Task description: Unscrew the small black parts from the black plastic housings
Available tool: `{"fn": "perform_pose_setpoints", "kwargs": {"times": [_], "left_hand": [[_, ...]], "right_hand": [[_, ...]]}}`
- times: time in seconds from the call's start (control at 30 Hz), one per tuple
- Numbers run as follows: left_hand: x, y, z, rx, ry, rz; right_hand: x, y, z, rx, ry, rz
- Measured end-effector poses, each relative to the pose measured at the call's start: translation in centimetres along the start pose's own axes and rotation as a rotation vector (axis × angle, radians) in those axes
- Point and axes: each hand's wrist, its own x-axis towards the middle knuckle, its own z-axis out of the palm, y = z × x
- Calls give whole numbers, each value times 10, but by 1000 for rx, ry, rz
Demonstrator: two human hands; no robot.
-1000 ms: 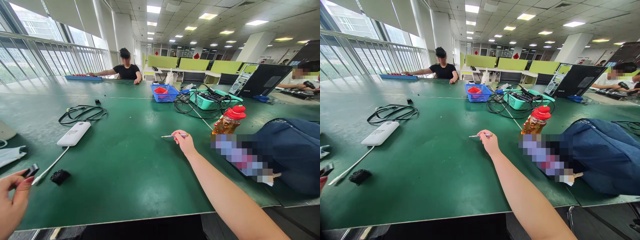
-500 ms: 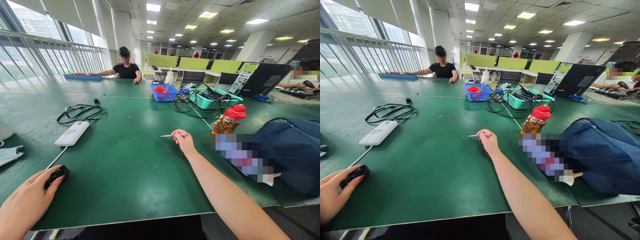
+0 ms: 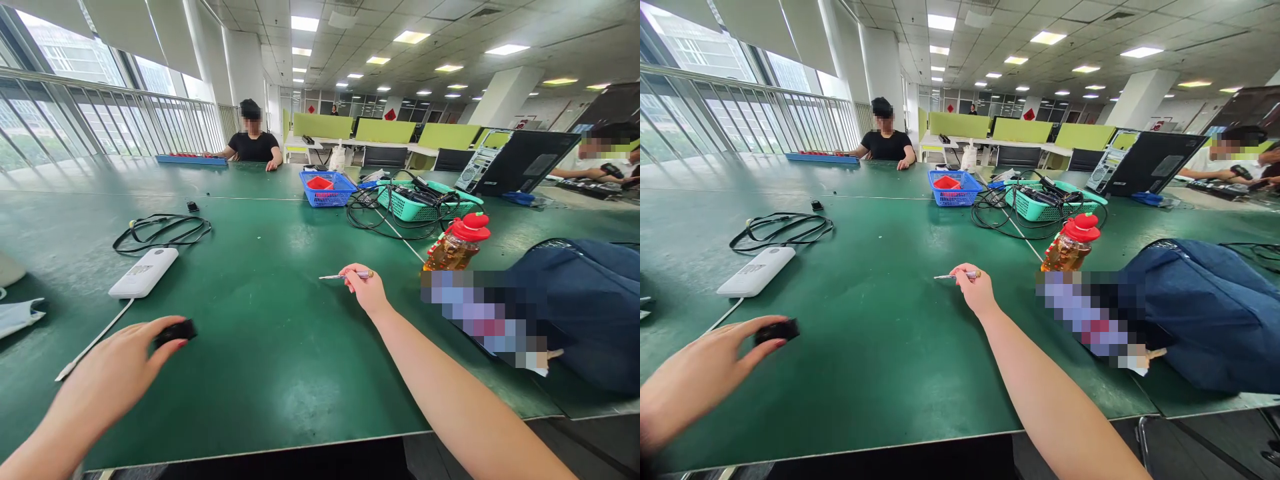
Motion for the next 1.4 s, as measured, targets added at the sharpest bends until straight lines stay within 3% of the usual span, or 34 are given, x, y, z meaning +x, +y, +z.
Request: {"fn": "perform_pose_setpoints", "kwargs": {"times": [0.1, 0.2, 0.33, 0.43, 0.57, 0.73, 0.9, 1.07, 1.4], "left_hand": [[25, 75, -11, -32, -87, 266], [56, 131, -1, -20, -125, 445], [95, 178, 28, -29, -121, 526], [113, 199, 46, -29, -103, 486], [123, 207, 63, -69, -104, 479], [123, 200, 79, -127, -5, 503], [130, 193, 90, -322, -68, 435], [134, 190, 92, -446, -109, 409], [133, 189, 93, -419, -106, 407]], "right_hand": [[-3, -1, 1, -18, -33, -16], [-5, -2, 2, -60, -74, -70], [-8, -5, 5, -180, -90, -263], [-13, -11, 6, -273, -62, -456], [-21, -18, 8, -339, -47, -593], [-25, -19, 15, -421, -129, -724], [-25, -17, 21, -476, -166, -822], [-25, -17, 21, -517, -192, -799], [-26, -16, 23, -592, -237, -787]]}}
